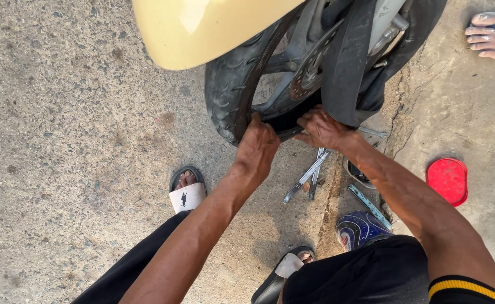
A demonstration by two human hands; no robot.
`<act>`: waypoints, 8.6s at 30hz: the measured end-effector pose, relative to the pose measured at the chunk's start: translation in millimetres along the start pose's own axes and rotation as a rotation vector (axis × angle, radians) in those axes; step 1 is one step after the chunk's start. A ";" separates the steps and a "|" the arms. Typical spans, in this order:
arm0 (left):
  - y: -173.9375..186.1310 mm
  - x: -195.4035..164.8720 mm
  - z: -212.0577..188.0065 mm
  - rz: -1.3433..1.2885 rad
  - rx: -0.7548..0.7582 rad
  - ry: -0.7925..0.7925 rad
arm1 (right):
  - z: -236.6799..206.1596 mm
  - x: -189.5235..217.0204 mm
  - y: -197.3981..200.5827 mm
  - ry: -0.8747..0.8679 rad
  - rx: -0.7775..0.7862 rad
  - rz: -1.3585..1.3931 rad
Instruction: The person kneels beside a motorcycle with its front wheel still mounted and pries the tire bead away from the rim by hand, working the tire edge loose around the wheel. They then pull the inner tube out from between the tire and rim and use pry bars to help work the tire off the rim.
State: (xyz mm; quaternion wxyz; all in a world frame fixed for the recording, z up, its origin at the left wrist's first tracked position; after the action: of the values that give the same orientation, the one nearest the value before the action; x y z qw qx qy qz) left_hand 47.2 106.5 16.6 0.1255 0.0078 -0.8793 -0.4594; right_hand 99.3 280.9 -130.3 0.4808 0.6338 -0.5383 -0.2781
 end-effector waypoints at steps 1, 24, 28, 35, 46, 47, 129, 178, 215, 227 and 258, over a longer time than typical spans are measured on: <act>1.5 -3.6 -0.1 0.043 -0.054 -0.007 | -1.6 7.8 1.5 0.028 -0.112 0.055; 3.3 -1.2 -4.2 -0.012 -0.059 -0.027 | 17.8 -28.2 23.3 -0.026 0.272 0.090; 5.3 1.6 -5.5 0.016 0.009 -0.043 | 13.0 -36.4 6.8 0.014 0.185 -0.076; 10.1 -5.9 -6.3 0.155 -0.376 0.119 | -2.0 18.5 -8.5 0.124 -0.492 0.028; -11.7 -8.5 3.3 -0.044 -0.041 -0.038 | 20.7 64.4 42.0 -0.002 0.065 0.533; -11.8 -9.1 3.8 -0.026 -0.015 -0.042 | 23.5 60.4 44.2 -0.051 0.232 0.403; 19.4 9.0 -13.4 0.049 0.020 -0.031 | 27.7 49.9 48.6 -0.162 0.260 0.243; -147.7 -2.2 -35.5 -3.215 -1.533 0.647 | -13.6 70.0 13.6 -0.055 -0.511 0.297; -216.6 17.1 1.4 -3.034 -1.686 0.973 | -10.9 153.3 121.1 -0.048 -0.971 1.490; -145.0 -38.9 63.6 -3.213 -1.448 0.197 | -16.7 125.2 95.5 0.038 -0.775 0.964; -195.0 -26.0 3.1 -2.831 -1.349 0.744 | -10.5 156.4 100.1 -0.143 -0.942 1.412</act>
State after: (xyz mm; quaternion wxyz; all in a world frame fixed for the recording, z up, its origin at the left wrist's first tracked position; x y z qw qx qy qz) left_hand 51.9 -0.4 -148.6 0.2021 -0.8249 -0.2635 0.4575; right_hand 108.4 139.8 -9.4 0.7198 -0.1360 -0.6646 -0.1474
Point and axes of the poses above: each hand's wrist, its own z-axis towards the middle knuckle, its own y-axis out of the back of the hand, x = y × z, the point moved 3 cm from there along z, towards the middle knuckle, and after that the axes turned 5 degrees about -z, right-handed, at the moved point
